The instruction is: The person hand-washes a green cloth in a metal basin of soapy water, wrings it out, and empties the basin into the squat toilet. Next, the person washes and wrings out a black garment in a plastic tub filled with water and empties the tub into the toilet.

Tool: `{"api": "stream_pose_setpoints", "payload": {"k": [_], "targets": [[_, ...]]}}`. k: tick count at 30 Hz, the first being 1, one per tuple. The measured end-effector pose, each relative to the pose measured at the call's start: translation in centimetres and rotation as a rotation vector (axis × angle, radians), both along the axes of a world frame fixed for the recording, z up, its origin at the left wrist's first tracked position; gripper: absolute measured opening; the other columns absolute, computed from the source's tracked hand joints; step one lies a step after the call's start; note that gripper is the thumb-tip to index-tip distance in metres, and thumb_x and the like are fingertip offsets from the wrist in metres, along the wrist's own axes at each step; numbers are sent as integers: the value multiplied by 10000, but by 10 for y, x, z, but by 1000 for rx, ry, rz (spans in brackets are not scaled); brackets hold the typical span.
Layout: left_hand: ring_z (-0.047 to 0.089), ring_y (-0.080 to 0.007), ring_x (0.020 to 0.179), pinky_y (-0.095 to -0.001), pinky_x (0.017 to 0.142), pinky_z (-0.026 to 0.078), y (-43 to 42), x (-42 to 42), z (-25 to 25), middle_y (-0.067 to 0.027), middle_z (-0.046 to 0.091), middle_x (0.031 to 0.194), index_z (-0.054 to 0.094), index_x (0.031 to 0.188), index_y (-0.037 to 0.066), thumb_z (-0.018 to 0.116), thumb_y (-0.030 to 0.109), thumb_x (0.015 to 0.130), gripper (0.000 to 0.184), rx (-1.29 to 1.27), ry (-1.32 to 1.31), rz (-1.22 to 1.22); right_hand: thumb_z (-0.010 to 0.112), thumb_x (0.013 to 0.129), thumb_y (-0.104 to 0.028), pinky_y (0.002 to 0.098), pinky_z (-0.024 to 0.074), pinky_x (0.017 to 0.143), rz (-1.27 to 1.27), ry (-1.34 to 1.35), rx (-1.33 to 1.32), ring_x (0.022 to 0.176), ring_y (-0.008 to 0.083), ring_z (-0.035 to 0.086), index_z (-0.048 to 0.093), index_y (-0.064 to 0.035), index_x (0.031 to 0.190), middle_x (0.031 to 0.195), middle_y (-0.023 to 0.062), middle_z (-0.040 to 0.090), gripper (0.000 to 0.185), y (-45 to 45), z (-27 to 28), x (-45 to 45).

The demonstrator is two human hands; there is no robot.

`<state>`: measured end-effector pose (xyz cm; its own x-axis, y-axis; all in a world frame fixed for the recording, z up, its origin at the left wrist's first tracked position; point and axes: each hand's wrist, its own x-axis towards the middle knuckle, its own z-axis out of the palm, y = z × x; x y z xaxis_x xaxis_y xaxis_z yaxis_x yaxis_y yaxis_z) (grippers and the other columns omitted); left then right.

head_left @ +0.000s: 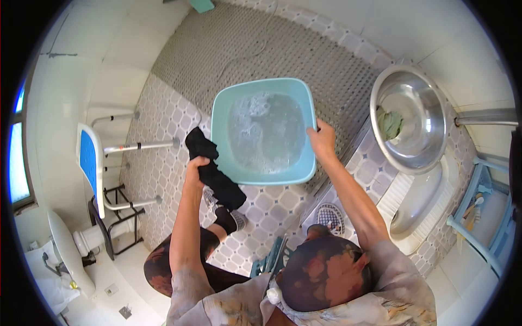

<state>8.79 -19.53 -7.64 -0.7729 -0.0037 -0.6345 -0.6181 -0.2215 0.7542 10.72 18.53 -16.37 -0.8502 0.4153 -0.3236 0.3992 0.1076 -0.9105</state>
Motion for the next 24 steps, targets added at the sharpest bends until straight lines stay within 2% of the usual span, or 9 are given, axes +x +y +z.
{"api": "stream_pose_setpoints", "payload": {"k": [4, 6, 9, 11, 14, 15, 16, 19, 24], "targets": [[650, -262, 824, -380, 794, 546, 17, -12, 40, -108, 677, 953, 638, 1045, -28, 609, 82, 585, 474, 4, 55, -31, 605, 764, -119, 346, 491, 703, -45, -23, 16, 696, 228, 611, 683, -12, 1041, 781, 144, 631, 307, 25, 52, 15], [643, -284, 879, -377, 857, 527, 40, -17, 65, -124, 674, 975, 626, 1074, -47, 582, 55, 543, 542, 40, 179, -3, 605, 773, -98, 315, 480, 695, -159, 55, -70, 702, 189, 581, 681, -11, 1071, 804, 110, 611, 320, 38, 69, 27], [636, -294, 922, -375, 921, 496, 61, -29, 102, -134, 671, 983, 613, 1105, -57, 564, 56, 510, 608, 56, 200, -98, 605, 782, -65, 278, 462, 679, -285, 196, -195, 710, 135, 548, 672, -4, 1112, 851, 59, 601, 342, 58, 101, 42], [629, -300, 959, -372, 948, 480, 69, -39, 120, -148, 664, 1014, 610, 1121, -58, 558, 81, 485, 652, 27, 246, -129, 601, 790, -30, 243, 439, 659, -342, 266, -284, 709, 83, 512, 657, 16, 1146, 879, 8, 595, 363, 76, 136, 58], [606, -324, 1040, -371, 1008, 445, 122, -49, 153, -180, 631, 1116, 582, 1173, -64, 538, 144, 417, 785, 52, 343, -192, 599, 794, -30, 226, 429, 656, -445, 275, -224, 696, 65, 490, 661, 22, 1131, 841, -9, 592, 346, 102, 164, 86], [581, -335, 1094, -367, 1036, 425, 144, -52, 160, -185, 596, 1180, 538, 1229, -68, 517, 173, 374, 889, 214, 413, -253, 594, 801, -25, 216, 419, 656, -475, 273, -232, 691, 55, 475, 670, 17, 1110, 804, -18, 587, 321, 110, 173, 97], [576, -320, 1097, -338, 1039, 418, 155, -57, 169, -176, 585, 1187, 488, 1267, -82, 515, 185, 362, 944, 216, 383, -342, 593, 804, -27, 217, 422, 661, -520, 290, -250, 697, 56, 482, 671, 20, 1103, 812, -15, 595, 312, 118, 176, 110], [577, -287, 1082, -297, 1011, 423, 208, -65, 189, -170, 573, 1188, 465, 1271, -107, 530, 185, 351, 968, 297, 360, -582, 591, 815, -37, 222, 440, 684, -641, 354, -311, 733, 64, 525, 670, 33, 1084, 854, 13, 635, 289, 141, 182, 144], [592, -260, 1061, -278, 984, 433, 288, -70, 198, -163, 573, 1193, 455, 1275, -126, 565, 197, 325, 1010, 285, 403, -860, 599, 815, -44, 231, 451, 683, -791, 264, -326, 735, 72, 546, 672, 34, 1075, 873, 28, 646, 281, 176, 177, 211]]}}
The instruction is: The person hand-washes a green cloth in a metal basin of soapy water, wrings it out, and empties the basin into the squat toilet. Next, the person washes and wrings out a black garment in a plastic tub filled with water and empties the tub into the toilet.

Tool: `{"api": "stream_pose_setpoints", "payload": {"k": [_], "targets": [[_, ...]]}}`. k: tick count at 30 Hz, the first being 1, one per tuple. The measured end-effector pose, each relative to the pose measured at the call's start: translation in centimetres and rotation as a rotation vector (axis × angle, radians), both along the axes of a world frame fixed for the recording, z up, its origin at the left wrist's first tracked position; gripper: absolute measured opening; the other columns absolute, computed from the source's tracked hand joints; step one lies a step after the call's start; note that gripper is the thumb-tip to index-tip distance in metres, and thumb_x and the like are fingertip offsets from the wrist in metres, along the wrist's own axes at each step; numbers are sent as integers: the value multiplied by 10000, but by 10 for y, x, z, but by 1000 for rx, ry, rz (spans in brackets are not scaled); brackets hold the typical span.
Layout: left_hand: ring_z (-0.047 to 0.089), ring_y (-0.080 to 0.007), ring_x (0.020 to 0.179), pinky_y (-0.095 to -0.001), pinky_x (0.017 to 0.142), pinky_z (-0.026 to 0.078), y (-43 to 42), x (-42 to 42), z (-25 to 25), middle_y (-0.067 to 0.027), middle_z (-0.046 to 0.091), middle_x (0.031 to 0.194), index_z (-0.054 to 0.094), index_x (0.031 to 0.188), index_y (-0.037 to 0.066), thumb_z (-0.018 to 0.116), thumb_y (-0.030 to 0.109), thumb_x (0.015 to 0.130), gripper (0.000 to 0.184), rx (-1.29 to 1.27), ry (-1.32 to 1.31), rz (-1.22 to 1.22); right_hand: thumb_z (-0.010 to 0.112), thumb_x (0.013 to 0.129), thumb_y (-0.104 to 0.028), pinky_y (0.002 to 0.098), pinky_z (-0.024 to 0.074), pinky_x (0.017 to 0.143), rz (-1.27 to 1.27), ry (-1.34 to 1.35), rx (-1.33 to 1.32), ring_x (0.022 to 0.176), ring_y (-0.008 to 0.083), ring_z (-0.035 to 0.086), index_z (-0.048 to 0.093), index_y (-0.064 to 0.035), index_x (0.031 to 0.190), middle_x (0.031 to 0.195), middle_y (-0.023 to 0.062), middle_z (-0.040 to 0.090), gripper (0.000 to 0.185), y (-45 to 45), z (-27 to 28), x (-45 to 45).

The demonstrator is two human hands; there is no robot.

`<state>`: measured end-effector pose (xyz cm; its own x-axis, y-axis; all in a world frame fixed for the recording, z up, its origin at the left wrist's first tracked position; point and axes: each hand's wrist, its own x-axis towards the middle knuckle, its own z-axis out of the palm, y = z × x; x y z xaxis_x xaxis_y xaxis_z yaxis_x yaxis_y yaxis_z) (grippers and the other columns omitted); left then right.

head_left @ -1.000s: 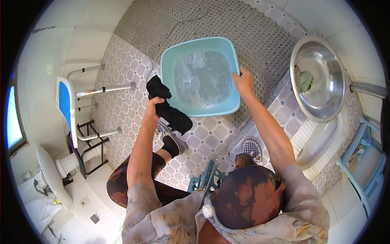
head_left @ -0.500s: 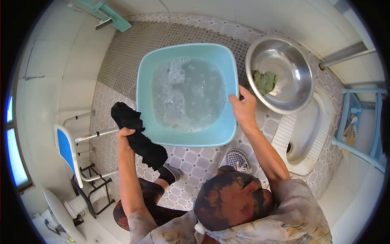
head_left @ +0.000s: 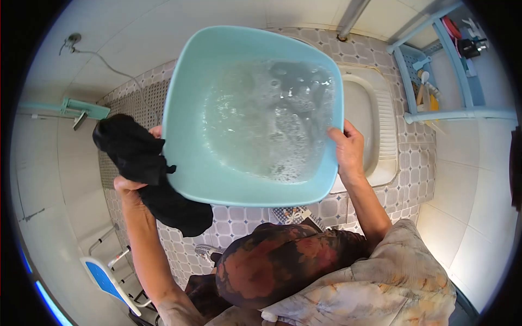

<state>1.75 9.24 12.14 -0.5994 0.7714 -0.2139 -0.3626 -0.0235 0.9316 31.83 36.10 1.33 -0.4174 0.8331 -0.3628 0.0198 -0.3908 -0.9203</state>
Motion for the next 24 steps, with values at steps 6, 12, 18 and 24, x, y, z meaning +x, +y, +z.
{"api": "stream_pose_setpoints", "payload": {"k": [6, 12, 18, 24], "targets": [[613, -293, 1051, -291, 966, 461, 103, 39, 6, -212, 614, 1181, 516, 1236, -138, 539, 201, 350, 949, 74, -41, -148, 577, 837, -49, 235, 463, 647, -155, -5, -108, 712, 89, 566, 672, 19, 1011, 832, 25, 631, 210, 22, -40, 70], [662, -268, 836, -303, 802, 524, 160, 67, 12, -182, 695, 950, 635, 1030, -126, 558, 77, 508, 565, -49, -158, -113, 564, 855, -48, 278, 521, 657, -238, 36, -294, 726, 148, 628, 642, 26, 1031, 869, 79, 658, 206, 27, -65, 106], [660, -225, 758, -297, 749, 540, 210, 105, 41, -149, 690, 884, 651, 987, -89, 585, 11, 573, 431, 47, -226, -342, 532, 876, -73, 335, 568, 734, -220, 193, -479, 802, 222, 668, 584, 34, 1132, 961, 126, 668, 282, 15, -92, 117], [690, -263, 786, -343, 776, 562, 253, 134, 47, -156, 694, 867, 657, 953, -84, 646, 34, 654, 322, 65, -311, -497, 532, 905, -134, 392, 583, 824, -173, 412, -651, 932, 278, 681, 545, 61, 1177, 1070, 193, 653, 334, 12, -129, 134]]}}
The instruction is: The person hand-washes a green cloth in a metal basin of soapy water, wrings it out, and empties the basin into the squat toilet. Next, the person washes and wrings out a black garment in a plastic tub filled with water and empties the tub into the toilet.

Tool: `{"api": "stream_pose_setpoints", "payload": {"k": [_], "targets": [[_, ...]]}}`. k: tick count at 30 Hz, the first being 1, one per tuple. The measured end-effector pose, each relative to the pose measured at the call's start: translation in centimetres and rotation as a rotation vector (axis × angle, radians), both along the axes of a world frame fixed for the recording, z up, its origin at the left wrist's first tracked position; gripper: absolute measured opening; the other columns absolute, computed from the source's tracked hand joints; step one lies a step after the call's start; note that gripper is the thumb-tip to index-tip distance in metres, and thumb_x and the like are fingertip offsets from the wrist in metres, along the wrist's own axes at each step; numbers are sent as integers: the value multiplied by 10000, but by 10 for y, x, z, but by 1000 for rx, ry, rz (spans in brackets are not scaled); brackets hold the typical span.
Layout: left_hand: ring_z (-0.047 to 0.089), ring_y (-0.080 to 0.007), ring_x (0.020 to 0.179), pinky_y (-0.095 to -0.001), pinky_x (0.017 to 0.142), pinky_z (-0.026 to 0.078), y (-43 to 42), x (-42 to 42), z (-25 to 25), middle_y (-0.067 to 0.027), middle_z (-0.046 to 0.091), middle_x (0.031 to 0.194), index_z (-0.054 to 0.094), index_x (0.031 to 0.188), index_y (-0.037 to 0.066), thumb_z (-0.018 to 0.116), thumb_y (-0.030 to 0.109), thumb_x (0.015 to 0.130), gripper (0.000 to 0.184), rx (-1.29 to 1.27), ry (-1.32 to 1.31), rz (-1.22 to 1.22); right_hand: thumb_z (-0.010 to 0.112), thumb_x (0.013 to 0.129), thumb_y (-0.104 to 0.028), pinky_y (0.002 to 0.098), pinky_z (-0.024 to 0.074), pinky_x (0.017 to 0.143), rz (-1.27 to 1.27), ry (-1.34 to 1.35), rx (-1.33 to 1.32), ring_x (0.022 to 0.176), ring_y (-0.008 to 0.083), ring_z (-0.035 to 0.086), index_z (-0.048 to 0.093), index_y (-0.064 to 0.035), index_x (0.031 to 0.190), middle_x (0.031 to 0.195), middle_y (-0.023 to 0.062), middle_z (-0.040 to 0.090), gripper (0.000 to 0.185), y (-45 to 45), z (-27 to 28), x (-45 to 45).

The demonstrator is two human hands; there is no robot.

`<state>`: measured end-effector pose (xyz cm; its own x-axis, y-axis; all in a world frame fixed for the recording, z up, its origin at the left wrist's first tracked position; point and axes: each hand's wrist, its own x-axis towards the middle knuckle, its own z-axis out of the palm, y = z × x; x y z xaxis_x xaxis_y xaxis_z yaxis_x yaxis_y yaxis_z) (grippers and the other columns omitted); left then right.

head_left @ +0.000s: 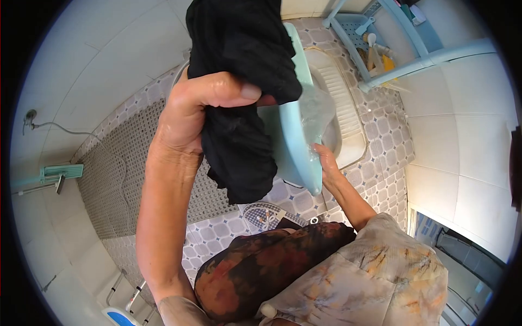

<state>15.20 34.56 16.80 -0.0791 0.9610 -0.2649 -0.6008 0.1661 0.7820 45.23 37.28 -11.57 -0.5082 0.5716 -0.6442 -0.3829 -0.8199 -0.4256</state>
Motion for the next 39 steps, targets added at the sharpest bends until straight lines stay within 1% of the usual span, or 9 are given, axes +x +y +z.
{"api": "stream_pose_setpoints", "payload": {"k": [3, 5, 9, 12, 16, 22, 24, 30, 39], "targets": [[694, -290, 794, -362, 791, 562, 10, 10, 5, -181, 692, 870, 656, 966, -98, 649, 47, 655, 343, 122, 49, -56, 534, 923, -175, 400, 570, 836, 65, 61, -59, 964, 290, 662, 523, 68, 1195, 1098, 210, 633, 365, 3, -12, 6], [517, -477, 1225, -465, 962, 510, 13, 7, 15, -350, 434, 1387, 489, 1241, -213, 580, 135, 578, 754, 162, 226, -120, 525, 931, -186, 387, 549, 802, 75, 129, -102, 933, 277, 634, 518, 61, 1188, 1079, 196, 614, 357, 5, -17, 7], [445, -522, 1261, -461, 932, 559, -5, -17, 22, -441, 307, 1397, 328, 1342, -170, 522, 51, 640, 760, 270, 144, -11, 509, 945, -207, 363, 508, 734, 44, 314, -190, 872, 251, 579, 509, 48, 1175, 1042, 168, 575, 343, 8, -18, 20], [441, -507, 1268, -505, 935, 552, -44, -57, 15, -438, 200, 1445, 378, 1285, -183, 554, 24, 707, 638, 295, 23, 101, 497, 956, -223, 344, 478, 683, 36, 464, -259, 826, 232, 538, 502, 38, 1165, 1014, 147, 546, 334, 15, -13, 30], [505, -502, 1204, -488, 895, 579, -126, -102, -2, -461, 317, 1365, 370, 1300, -175, 555, 41, 729, 638, 251, 39, 363, 480, 970, -244, 319, 437, 615, 114, 636, -316, 765, 206, 482, 493, 25, 1151, 977, 119, 507, 324, 42, 2, 23], [574, -420, 1142, -425, 869, 595, -273, -133, -48, -333, 492, 1276, 419, 1307, -107, 585, 43, 752, 598, -44, 149, 802, 463, 984, -278, 279, 343, 497, 224, 646, -315, 645, 170, 378, 504, -25, 1064, 884, 75, 435, 268, 87, 58, -16], [613, -377, 1085, -391, 826, 605, -324, -128, -67, -277, 568, 1196, 460, 1282, -81, 600, 54, 753, 564, -200, 179, 1028, 427, 1004, -285, 299, 398, 557, 389, 774, -232, 742, 186, 384, 379, 102, 1316, 1050, 119, 461, 499, 100, 59, -41], [650, -295, 759, -433, 726, 568, -456, -109, -138, -155, 656, 853, 619, 998, 25, 660, 104, 739, 273, -519, -51, 1426, 476, 976, -239, 307, 442, 590, 739, 708, -282, 740, 188, 454, 433, 91, 1274, 1086, 148, 543, 446, 53, 128, -172], [634, -286, 729, -429, 695, 565, -551, -69, -208, -108, 624, 814, 606, 910, -4, 693, 12, 625, 299, -687, -354, 1814, 542, 935, -170, 324, 508, 648, 1051, -115, 322, 800, 201, 579, 561, 42, 1132, 1008, 131, 622, 290, -81, 93, -304]]}}
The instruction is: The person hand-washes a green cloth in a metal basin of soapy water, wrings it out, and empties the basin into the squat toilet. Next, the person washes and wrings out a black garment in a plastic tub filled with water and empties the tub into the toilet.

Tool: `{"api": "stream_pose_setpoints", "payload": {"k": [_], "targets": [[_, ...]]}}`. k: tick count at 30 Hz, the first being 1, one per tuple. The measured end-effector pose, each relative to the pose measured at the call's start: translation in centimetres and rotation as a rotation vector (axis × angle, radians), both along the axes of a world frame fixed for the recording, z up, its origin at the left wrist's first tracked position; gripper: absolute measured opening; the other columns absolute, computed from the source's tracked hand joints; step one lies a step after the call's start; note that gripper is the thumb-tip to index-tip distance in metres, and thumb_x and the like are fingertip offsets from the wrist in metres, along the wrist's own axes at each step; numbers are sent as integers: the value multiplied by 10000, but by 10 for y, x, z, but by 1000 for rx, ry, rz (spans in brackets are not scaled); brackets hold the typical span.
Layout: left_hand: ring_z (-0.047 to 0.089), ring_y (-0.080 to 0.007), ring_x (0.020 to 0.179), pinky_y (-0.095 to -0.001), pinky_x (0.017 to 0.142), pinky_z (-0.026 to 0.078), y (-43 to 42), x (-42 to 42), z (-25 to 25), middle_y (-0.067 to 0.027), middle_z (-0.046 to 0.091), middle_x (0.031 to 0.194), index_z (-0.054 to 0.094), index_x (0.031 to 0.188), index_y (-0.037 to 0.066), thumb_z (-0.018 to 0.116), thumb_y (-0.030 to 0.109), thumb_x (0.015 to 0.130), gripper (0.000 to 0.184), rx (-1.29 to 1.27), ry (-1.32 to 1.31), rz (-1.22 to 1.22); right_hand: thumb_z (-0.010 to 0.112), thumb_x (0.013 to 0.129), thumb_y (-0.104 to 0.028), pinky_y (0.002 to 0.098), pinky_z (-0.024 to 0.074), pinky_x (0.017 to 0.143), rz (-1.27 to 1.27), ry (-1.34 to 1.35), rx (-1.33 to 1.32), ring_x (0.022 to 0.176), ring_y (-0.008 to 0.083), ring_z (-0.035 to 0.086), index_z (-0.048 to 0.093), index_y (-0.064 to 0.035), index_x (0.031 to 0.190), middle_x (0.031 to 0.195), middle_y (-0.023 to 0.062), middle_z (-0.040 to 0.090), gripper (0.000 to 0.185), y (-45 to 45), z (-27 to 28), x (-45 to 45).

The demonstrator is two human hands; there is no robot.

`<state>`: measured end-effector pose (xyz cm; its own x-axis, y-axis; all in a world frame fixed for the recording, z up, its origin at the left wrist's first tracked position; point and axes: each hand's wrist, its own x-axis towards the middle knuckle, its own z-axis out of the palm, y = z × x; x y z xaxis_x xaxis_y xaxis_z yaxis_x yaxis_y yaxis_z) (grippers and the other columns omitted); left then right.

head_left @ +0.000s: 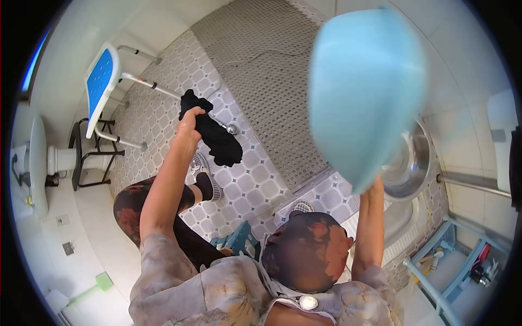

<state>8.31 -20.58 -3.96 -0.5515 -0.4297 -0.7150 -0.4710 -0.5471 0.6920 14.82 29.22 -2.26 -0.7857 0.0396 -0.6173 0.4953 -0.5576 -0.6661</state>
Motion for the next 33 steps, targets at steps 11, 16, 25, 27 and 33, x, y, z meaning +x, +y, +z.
{"api": "stream_pose_setpoints", "payload": {"k": [11, 16, 25, 27, 33], "targets": [[666, -284, 785, -422, 690, 566, 2, -19, 18, -165, 644, 926, 580, 1024, -116, 760, 53, 620, 473, -310, -5, 169, 558, 868, -269, 473, 494, 815, 218, 154, 1331, 862, 421, 657, 626, 12, 1005, 898, 244, 681, 319, -66, -112, -51], [669, -300, 788, -433, 717, 572, 55, -41, 4, -149, 652, 917, 599, 1040, -59, 766, 78, 682, 417, 1, 52, -1, 554, 869, -292, 500, 490, 804, 289, 128, 1339, 859, 448, 648, 620, 10, 967, 895, 256, 675, 325, -78, -139, -68], [641, -297, 991, -422, 855, 539, 70, -45, -52, -138, 667, 994, 653, 1125, 38, 712, 174, 797, 360, -306, -88, -519, 569, 892, -267, 523, 487, 791, 319, 169, 1329, 855, 473, 638, 585, 24, 962, 907, 272, 664, 299, -79, -177, -61], [636, -312, 1008, -424, 846, 543, 21, -39, -89, -156, 662, 1015, 675, 1129, 66, 689, 115, 771, 361, -685, -35, -681, 564, 900, -271, 527, 487, 792, 347, 229, 1330, 865, 477, 635, 578, 26, 981, 917, 278, 662, 308, -72, -186, -60], [499, -380, 1244, -437, 957, 483, -34, 17, -154, -206, 501, 1365, 695, 1165, 151, 667, 44, 679, 499, -1564, -196, -1269, 566, 911, -283, 533, 480, 826, 355, 126, 1414, 913, 475, 631, 550, -1, 1079, 984, 293, 651, 328, -81, -194, -63]]}}
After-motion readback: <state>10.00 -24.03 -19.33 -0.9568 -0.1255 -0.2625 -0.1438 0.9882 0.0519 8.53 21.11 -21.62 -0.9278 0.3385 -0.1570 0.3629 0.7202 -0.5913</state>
